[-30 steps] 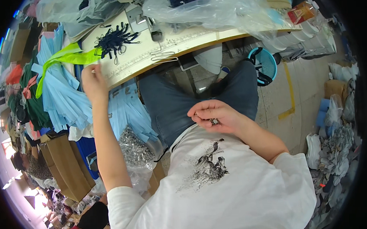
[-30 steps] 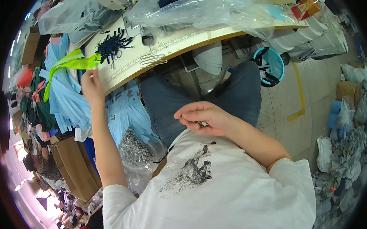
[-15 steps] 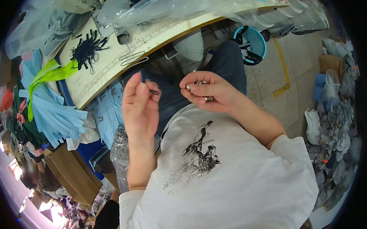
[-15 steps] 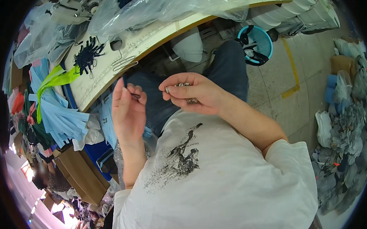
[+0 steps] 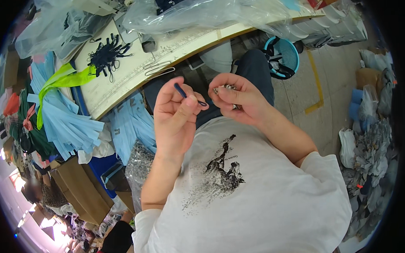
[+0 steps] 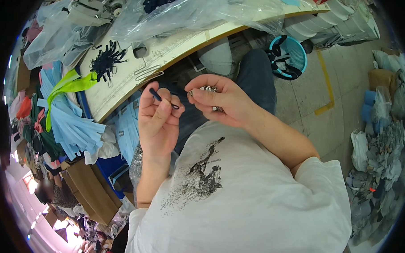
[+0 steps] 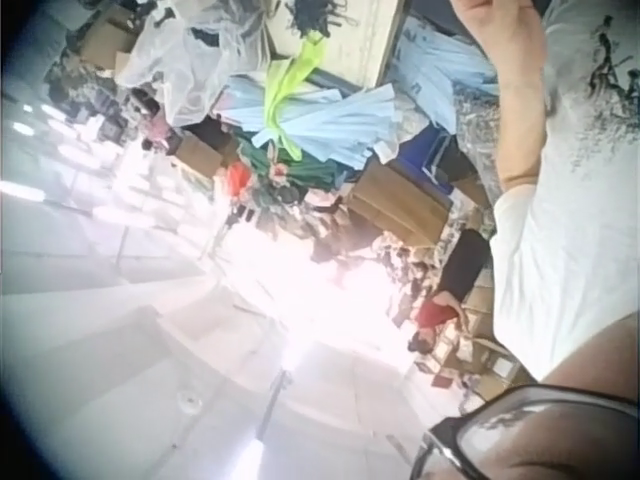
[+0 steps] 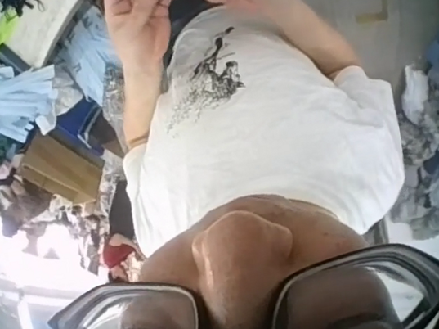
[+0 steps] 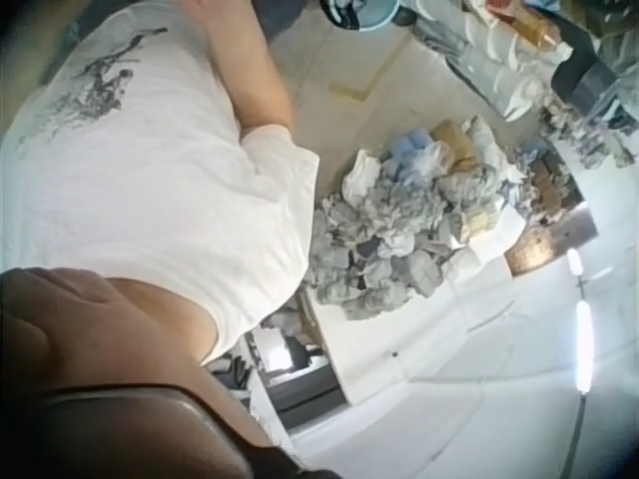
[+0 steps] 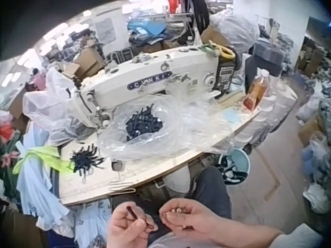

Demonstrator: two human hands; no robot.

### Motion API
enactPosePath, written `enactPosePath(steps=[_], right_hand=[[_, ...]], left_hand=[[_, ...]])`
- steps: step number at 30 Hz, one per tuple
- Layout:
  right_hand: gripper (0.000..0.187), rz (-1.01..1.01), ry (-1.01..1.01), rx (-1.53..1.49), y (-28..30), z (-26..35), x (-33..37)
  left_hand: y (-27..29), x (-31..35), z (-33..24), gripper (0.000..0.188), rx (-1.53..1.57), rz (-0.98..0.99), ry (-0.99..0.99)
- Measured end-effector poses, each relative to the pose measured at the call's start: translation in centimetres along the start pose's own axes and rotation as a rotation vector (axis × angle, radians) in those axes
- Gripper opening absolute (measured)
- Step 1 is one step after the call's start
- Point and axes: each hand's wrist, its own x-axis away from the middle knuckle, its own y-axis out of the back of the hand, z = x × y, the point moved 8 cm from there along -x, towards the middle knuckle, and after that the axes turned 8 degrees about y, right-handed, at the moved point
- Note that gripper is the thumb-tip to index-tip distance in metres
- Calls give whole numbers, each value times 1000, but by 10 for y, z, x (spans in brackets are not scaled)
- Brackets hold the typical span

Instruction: Manually attaching small metal rings to fabric straps at a workstation.

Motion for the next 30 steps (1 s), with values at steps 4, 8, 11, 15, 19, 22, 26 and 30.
enactPosePath(steps=[4, 8, 11, 15, 19, 22, 26, 30], right_hand=[[22, -36, 11, 103, 0, 1, -5], [23, -77, -20, 175, 1, 1, -6], [24, -61, 16, 189, -1, 7, -6], [24, -3, -23, 195, -2, 6, -7], [20, -26, -45, 192, -3, 8, -8], [20, -34, -88, 133, -4, 7, -8], [21, -50, -122, 99, -7, 5, -9], [20, 16, -110, 131, -5, 2, -8]], left_hand=[[14, 3, 2, 17, -77, -38, 14], [17, 5, 4, 15, -128, -110, 22], [13, 5, -2, 12, -245, -167, -46], [22, 4, -9, 15, -468, -170, -107], [25, 3, -10, 17, -533, -186, -87], [21, 4, -9, 19, -477, -179, -67], [11, 6, -8, 21, -377, -145, -3], [7, 7, -10, 16, -527, -106, -73]])
